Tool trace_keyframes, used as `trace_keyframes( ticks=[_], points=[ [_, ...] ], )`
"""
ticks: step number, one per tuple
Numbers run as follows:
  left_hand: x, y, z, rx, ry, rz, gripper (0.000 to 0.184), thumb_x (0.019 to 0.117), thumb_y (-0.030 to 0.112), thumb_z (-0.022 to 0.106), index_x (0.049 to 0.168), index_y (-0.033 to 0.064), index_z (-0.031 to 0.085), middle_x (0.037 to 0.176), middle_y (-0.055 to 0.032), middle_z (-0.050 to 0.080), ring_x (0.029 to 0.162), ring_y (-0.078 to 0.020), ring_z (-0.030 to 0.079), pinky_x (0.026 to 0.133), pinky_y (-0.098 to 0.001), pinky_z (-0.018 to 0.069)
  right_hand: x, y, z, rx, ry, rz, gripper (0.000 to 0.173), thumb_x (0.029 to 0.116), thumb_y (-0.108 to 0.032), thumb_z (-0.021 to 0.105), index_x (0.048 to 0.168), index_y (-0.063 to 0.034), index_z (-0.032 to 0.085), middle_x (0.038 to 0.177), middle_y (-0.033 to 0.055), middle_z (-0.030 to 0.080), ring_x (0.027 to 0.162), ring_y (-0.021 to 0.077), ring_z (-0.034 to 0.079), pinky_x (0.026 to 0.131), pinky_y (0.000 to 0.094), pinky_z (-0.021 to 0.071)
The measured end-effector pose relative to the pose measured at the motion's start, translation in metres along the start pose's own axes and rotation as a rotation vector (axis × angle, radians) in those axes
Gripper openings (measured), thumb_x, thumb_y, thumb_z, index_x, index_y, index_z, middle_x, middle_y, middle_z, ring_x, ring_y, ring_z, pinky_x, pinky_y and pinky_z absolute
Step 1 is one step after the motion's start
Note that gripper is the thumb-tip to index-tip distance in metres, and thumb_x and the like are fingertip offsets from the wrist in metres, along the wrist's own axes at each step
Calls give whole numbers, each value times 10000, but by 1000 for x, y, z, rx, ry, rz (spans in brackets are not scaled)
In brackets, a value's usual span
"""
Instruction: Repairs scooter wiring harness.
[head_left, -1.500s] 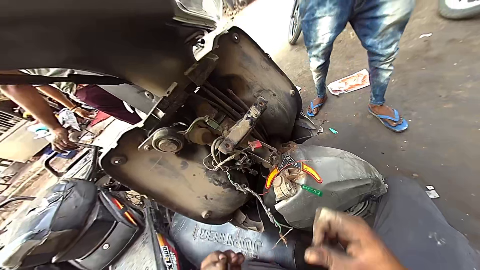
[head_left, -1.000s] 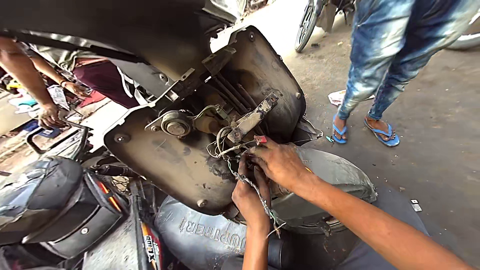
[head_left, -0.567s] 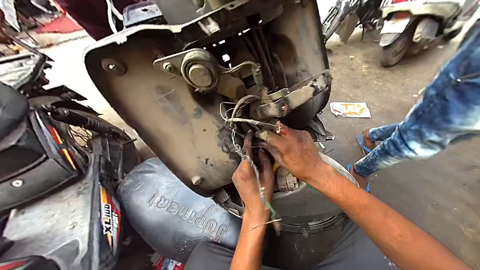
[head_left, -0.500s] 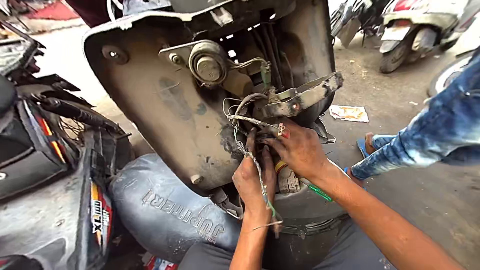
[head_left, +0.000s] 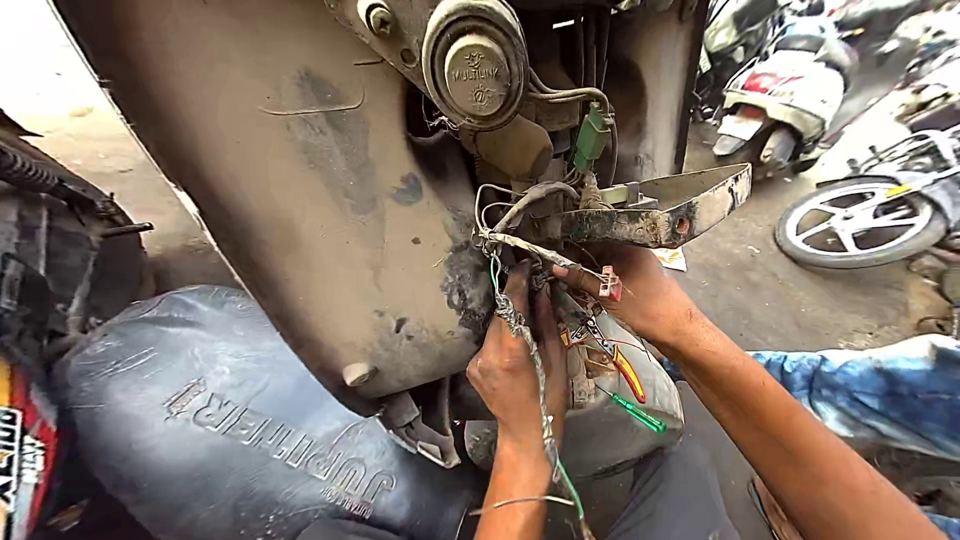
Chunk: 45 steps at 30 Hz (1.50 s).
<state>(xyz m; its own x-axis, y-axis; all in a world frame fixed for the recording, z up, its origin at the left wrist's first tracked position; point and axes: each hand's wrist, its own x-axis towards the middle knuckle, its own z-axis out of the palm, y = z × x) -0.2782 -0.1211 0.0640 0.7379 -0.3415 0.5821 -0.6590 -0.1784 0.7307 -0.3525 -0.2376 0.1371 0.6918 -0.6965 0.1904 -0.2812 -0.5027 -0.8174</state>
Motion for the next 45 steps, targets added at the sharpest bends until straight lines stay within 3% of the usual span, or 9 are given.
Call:
trace_keyframes(
  ticks=[7, 12, 15, 20, 24, 26, 28, 34, 45],
  points=[
    [5, 0, -3, 66, -172, 20, 324, 1034, 225, 585, 1343, 225, 683, 909, -57, 749, 678, -241, 698, 537, -486, 536, -25, -5, 17, -242, 132, -153, 158, 953, -296, 733, 947, -138, 730, 793, -24, 661, 659, 82, 605, 599, 309, 535],
    [3, -14, 0, -42, -101, 91, 264, 1025, 246, 587, 1201, 114, 732, 995, -64, 750, 821, -196, 722, 685, -445, 592, -55, -19, -1, -400, 65, -55, 496, 990, -623, 537, 1184, -176, 633, 776, -43, 613, 644, 109, 612, 564, 355, 547],
    [2, -14, -1, -66, -85, 121, 271, 1029, 255, 609, 1200, 89, 736, 994, -59, 751, 806, -157, 710, 709, -403, 591, -71, -19, -23, -323, -73, -61, 431, 1054, -573, 414, 1094, -198, 620, 721, -62, 568, 600, 92, 576, 518, 325, 506],
    [1, -12, -7, -118, -137, 61, 255, 1039, 240, 598, 1190, 76, 722, 915, -40, 726, 734, -97, 663, 689, -349, 564, -78, -16, -30, -270, -360, -126, 177, 1043, -322, 590, 1108, -162, 628, 748, -35, 601, 635, 93, 595, 573, 320, 525],
    [0, -13, -14, -172, -205, 70, 280, 1047, 235, 586, 1267, 97, 689, 939, -23, 722, 744, -60, 650, 702, -308, 560, -78, -24, -31, -58, -578, -19, 340, 1001, -374, 672, 1188, -97, 615, 826, 31, 631, 693, 122, 598, 652, 340, 527],
    [0, -13, -15, -190, -221, 62, 295, 1037, 238, 583, 1280, 102, 681, 963, -16, 721, 772, -55, 660, 718, -310, 569, -78, -27, -33, 25, -520, -76, 368, 1080, -407, 500, 1193, -89, 645, 899, 48, 659, 773, 130, 625, 715, 358, 538],
    [0, -11, -14, -208, -217, 44, 280, 1048, 236, 570, 1276, 121, 684, 898, 9, 716, 683, -44, 651, 622, -289, 569, -78, -23, -25, 5, -272, -190, 401, 1118, -340, 403, 1051, -89, 709, 800, 23, 643, 677, 109, 608, 614, 308, 527],
    [-1, -11, -13, -248, -233, 29, 292, 1064, 236, 560, 1315, 129, 664, 771, 13, 671, 521, -62, 591, 465, -270, 530, -70, -22, -5, -431, 18, -217, 246, 1058, -294, 561, 1040, -141, 753, 1122, 68, 614, 867, 186, 664, 708, 375, 586],
    [-1, -13, -14, -206, -202, 97, 291, 1062, 194, 557, 1323, 142, 673, 1081, 5, 740, 888, -7, 681, 795, -237, 566, -63, -18, 20, -395, 276, -371, 145, 966, -201, 665, 997, -94, 758, 934, 39, 637, 793, 153, 652, 630, 323, 559]
  ],
)
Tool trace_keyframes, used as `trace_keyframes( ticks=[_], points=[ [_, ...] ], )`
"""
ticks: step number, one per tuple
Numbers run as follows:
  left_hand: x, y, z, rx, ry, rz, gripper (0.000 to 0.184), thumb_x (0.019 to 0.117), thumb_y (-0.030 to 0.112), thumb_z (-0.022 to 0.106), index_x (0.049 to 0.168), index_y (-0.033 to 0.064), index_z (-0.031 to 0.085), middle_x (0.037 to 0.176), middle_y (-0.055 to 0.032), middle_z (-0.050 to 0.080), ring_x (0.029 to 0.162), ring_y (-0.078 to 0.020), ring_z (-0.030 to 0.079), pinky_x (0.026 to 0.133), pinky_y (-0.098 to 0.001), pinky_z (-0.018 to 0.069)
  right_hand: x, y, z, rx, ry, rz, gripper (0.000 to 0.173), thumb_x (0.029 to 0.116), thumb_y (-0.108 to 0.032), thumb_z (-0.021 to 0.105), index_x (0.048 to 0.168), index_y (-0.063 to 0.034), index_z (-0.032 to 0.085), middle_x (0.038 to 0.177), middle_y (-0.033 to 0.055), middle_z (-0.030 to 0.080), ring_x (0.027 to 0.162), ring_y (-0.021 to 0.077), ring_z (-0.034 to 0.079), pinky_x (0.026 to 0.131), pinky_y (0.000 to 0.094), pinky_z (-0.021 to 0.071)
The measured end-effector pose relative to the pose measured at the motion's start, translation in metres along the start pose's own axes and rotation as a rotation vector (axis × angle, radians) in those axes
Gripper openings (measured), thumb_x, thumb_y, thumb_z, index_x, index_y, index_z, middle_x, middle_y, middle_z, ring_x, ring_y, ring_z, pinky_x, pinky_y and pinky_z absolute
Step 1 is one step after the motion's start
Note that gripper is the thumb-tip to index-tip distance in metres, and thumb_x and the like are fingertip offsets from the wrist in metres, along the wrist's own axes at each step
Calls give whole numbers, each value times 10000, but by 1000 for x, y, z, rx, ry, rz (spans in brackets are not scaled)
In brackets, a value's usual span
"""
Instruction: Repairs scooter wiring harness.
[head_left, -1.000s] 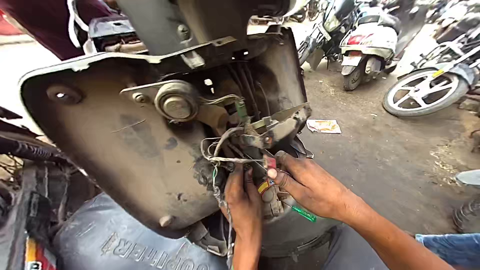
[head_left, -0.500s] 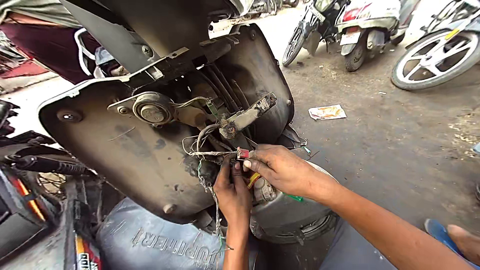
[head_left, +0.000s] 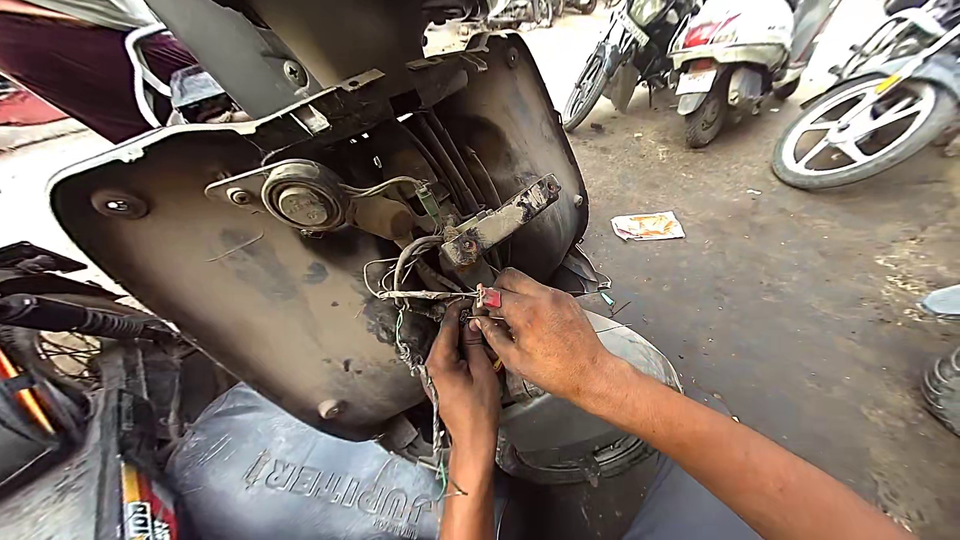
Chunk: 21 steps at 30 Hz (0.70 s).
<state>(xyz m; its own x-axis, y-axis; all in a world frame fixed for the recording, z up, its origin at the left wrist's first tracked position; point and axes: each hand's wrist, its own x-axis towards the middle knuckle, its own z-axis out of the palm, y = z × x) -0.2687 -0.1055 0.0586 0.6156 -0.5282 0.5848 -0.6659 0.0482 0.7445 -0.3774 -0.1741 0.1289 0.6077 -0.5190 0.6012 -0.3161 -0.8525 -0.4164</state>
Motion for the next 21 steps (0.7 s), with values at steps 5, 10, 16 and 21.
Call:
trace_keyframes(
  ticks=[5, 10, 16, 21],
  points=[
    [0, -2, 0, 48, 1, 3, 293, 1060, 217, 554, 1319, 174, 682, 1068, 6, 746, 867, -48, 689, 771, -315, 570, 2, 0, 8, -33, -15, -21, 150, 960, -204, 650, 950, -96, 753, 926, 50, 630, 798, 172, 653, 618, 339, 552],
    [-1, 0, 1, 76, 9, -28, 296, 1058, 231, 558, 1322, 185, 685, 1029, -7, 747, 815, -73, 685, 712, -341, 558, 3, -1, 9, -71, -11, -21, 158, 945, -210, 656, 922, -78, 740, 910, 61, 623, 774, 183, 651, 603, 344, 546],
    [-2, 0, 1, 91, 14, -10, 311, 1052, 207, 563, 1338, 169, 680, 1108, -33, 755, 921, -104, 718, 801, -384, 579, 5, -1, 5, -115, -25, -83, 154, 959, -186, 635, 916, -78, 736, 919, 61, 624, 796, 183, 652, 612, 334, 549],
    [-3, 1, 2, 125, 26, -8, 308, 1053, 203, 563, 1331, 154, 687, 1099, -60, 759, 907, -160, 731, 769, -431, 587, 7, -1, 4, -143, -30, -125, 160, 964, -183, 635, 909, -72, 736, 921, 68, 633, 805, 191, 659, 620, 336, 554]
  ],
)
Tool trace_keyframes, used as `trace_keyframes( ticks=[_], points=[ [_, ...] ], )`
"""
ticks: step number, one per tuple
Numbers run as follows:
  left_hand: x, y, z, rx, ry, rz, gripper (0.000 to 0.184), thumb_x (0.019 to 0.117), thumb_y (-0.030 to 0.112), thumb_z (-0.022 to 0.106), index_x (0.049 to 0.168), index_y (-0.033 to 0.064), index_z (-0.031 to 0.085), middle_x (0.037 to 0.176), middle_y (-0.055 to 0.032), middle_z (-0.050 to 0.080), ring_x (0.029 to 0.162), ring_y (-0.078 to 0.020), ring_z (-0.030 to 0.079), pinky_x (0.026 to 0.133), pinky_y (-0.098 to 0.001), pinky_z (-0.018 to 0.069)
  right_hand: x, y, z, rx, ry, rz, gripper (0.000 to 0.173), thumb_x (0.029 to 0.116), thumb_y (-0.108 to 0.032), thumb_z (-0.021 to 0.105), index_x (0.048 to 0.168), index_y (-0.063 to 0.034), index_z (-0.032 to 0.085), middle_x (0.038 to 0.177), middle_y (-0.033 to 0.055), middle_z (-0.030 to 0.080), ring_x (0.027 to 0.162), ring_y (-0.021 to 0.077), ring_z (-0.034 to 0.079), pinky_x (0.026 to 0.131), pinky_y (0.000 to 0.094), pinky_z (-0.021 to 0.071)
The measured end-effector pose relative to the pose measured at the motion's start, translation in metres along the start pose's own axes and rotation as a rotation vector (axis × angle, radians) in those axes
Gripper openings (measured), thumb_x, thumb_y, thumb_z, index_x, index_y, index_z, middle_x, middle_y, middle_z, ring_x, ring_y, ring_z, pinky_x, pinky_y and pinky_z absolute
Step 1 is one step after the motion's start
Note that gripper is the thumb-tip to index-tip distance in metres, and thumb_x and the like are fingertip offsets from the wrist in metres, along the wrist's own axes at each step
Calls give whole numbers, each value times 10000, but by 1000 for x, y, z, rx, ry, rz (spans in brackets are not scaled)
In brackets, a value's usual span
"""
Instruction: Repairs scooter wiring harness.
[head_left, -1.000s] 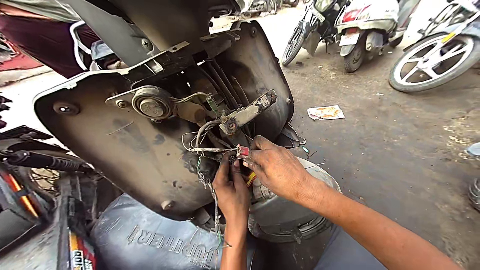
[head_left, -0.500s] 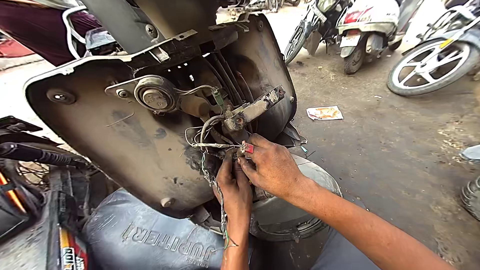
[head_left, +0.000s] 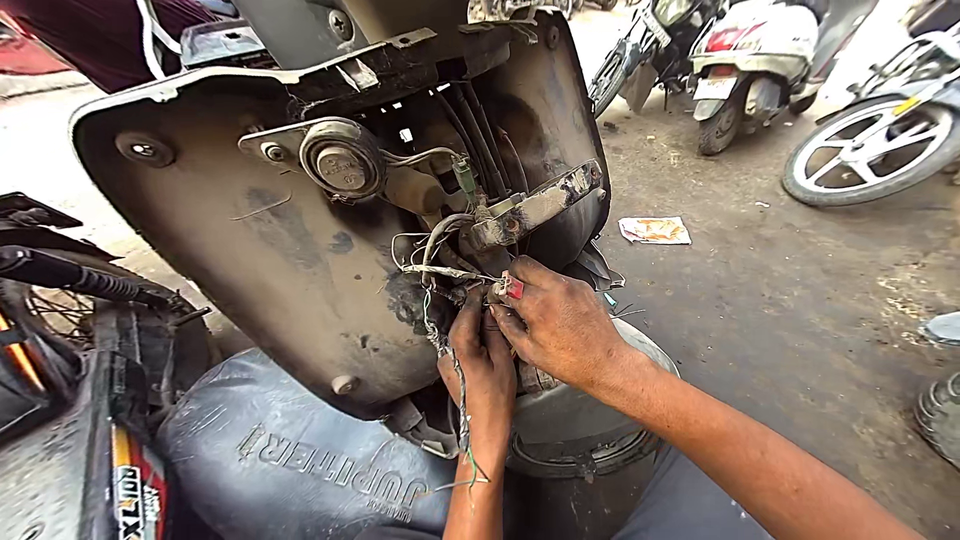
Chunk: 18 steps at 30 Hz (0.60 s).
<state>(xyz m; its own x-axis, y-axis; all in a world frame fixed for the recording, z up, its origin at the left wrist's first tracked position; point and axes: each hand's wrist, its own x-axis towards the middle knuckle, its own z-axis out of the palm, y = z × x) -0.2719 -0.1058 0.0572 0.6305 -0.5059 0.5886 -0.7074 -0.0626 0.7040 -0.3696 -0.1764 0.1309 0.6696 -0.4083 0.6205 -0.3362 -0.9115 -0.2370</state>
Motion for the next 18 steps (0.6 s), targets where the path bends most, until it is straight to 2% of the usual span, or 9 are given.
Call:
trace_keyframes(
  ticks=[5, 8, 10, 12, 14, 18],
  points=[
    [-1, 1, -3, 22, -12, 21, 277, 1049, 185, 565, 1290, 137, 694, 1033, -79, 750, 814, -188, 717, 683, -436, 579, 1, -1, 1, -49, 19, -23, 178, 966, -182, 623, 882, -66, 728, 900, 79, 627, 770, 208, 657, 583, 349, 547],
    [-2, 1, -2, 47, -7, 29, 261, 1049, 200, 569, 1262, 149, 709, 1007, -75, 747, 804, -196, 717, 660, -442, 575, 4, -3, 0, -110, 9, -59, 191, 974, -178, 601, 881, -62, 720, 890, 84, 621, 772, 222, 654, 567, 349, 533],
    [-1, -2, 0, 79, -5, 57, 255, 1053, 201, 554, 1244, 139, 710, 970, -80, 736, 755, -209, 702, 605, -450, 556, 5, -4, -1, -159, -9, -80, 190, 974, -176, 600, 891, -55, 722, 924, 97, 639, 799, 238, 664, 573, 354, 539],
    [1, -4, 4, 93, 6, 62, 254, 1049, 207, 552, 1219, 123, 720, 968, -85, 741, 753, -223, 707, 599, -465, 555, 5, -4, 0, -187, -10, -109, 185, 966, -160, 599, 869, -45, 707, 953, 120, 655, 806, 259, 674, 571, 363, 542],
    [0, -5, 5, 100, -7, 56, 267, 1051, 216, 541, 1246, 139, 705, 988, -79, 735, 767, -221, 707, 601, -463, 560, 6, -3, 1, -188, 2, -128, 177, 964, -143, 602, 854, -40, 696, 953, 127, 656, 789, 261, 672, 564, 364, 541],
    [-2, -6, 5, 138, -6, 81, 294, 1048, 174, 542, 1303, 127, 682, 962, -104, 720, 707, -251, 690, 539, -454, 539, 3, -2, 4, -191, 22, -153, 151, 964, -116, 620, 883, -37, 721, 941, 127, 655, 799, 261, 673, 569, 352, 548]
  ],
)
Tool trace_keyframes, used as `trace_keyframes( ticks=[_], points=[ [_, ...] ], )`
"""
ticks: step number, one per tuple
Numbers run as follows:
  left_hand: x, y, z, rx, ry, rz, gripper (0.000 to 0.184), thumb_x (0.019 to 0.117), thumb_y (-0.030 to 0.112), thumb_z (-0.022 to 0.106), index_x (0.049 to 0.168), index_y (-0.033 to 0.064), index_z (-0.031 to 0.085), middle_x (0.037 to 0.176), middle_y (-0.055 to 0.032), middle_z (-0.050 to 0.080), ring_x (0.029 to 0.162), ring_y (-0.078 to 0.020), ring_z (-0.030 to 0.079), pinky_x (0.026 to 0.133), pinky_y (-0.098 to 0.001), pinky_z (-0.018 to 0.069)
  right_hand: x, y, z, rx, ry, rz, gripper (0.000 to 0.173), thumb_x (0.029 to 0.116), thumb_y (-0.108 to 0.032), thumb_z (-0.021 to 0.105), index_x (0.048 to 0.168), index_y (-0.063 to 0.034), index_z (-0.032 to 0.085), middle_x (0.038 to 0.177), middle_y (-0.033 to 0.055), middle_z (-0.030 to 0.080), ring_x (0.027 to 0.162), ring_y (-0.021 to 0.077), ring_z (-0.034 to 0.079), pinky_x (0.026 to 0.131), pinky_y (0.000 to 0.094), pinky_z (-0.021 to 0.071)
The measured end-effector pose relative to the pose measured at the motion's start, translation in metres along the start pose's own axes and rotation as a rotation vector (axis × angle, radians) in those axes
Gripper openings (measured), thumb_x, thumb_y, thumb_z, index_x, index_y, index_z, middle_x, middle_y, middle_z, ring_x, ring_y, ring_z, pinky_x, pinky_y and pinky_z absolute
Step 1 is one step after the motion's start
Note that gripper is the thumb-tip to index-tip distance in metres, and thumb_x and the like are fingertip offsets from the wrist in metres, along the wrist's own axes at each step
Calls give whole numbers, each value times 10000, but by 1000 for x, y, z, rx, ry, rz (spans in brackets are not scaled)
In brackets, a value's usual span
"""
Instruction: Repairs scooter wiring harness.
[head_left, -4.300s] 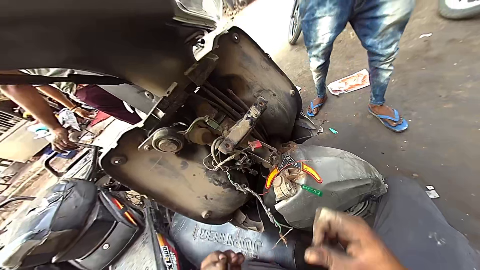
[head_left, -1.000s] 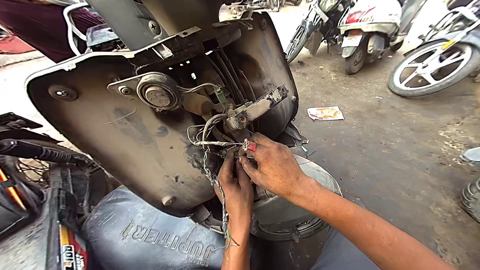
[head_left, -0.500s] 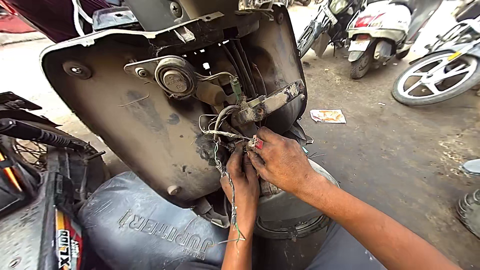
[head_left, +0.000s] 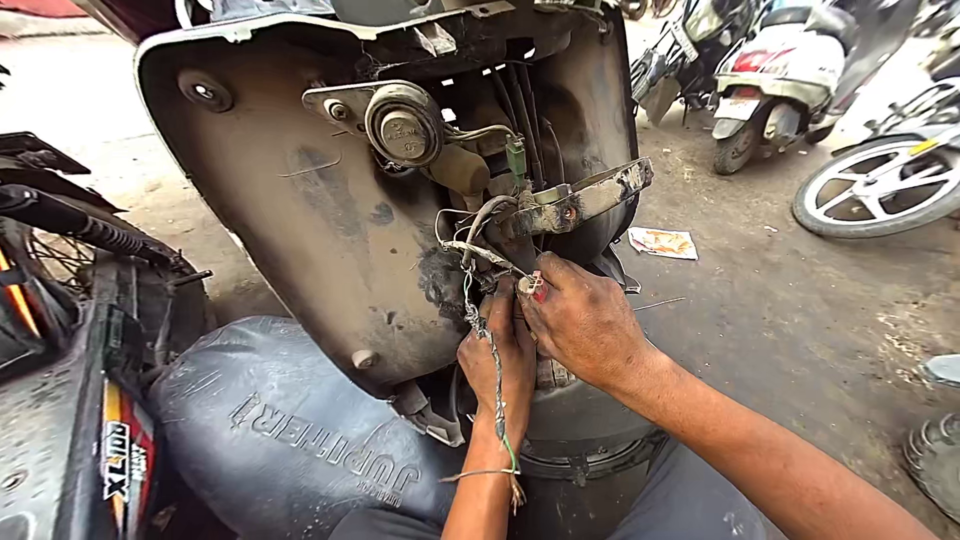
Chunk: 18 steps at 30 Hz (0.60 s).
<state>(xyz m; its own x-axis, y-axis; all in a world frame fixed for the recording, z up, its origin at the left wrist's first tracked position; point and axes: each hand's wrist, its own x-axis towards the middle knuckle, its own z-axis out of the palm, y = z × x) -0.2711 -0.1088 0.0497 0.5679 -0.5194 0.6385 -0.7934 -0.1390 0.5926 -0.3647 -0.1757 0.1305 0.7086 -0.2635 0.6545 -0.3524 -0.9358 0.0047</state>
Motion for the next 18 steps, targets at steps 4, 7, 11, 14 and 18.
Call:
trace_keyframes(
  ticks=[4, 7, 11, 14, 18],
  points=[
    [1, -4, 5, -6, 25, 18, 292, 1063, 175, 528, 1300, 117, 689, 953, -100, 716, 747, -244, 697, 579, -446, 554, -4, 4, 1, 76, 9, 52, 157, 991, -163, 629, 919, -54, 717, 919, 95, 637, 790, 225, 667, 592, 343, 562],
    [0, -3, 5, -6, 16, 1, 293, 1059, 183, 546, 1309, 131, 689, 981, -102, 724, 767, -249, 707, 592, -456, 557, -9, 8, -2, 116, -18, 96, 175, 986, -188, 649, 1084, -87, 753, 1010, 86, 690, 907, 205, 697, 740, 338, 595],
    [0, -1, 2, 12, 6, -13, 305, 1062, 192, 542, 1331, 147, 680, 1027, -110, 738, 769, -268, 719, 582, -479, 560, -12, 6, 1, 109, 12, 129, 150, 981, -166, 644, 1037, -98, 765, 923, 81, 707, 825, 203, 704, 687, 342, 592],
    [-1, -1, 1, 6, -6, -8, 313, 1059, 180, 544, 1344, 143, 667, 1023, -106, 733, 763, -265, 715, 576, -471, 556, -10, 2, 2, 39, 9, 116, 125, 977, -150, 642, 976, -64, 732, 890, 108, 687, 800, 237, 702, 657, 356, 588],
    [-1, 1, 0, 7, -3, -15, 312, 1051, 162, 548, 1338, 138, 668, 1051, -99, 743, 774, -252, 723, 581, -460, 560, -10, 1, 8, 9, 32, 82, 111, 972, -97, 623, 970, -33, 713, 957, 145, 704, 879, 273, 720, 722, 360, 607]
  ],
)
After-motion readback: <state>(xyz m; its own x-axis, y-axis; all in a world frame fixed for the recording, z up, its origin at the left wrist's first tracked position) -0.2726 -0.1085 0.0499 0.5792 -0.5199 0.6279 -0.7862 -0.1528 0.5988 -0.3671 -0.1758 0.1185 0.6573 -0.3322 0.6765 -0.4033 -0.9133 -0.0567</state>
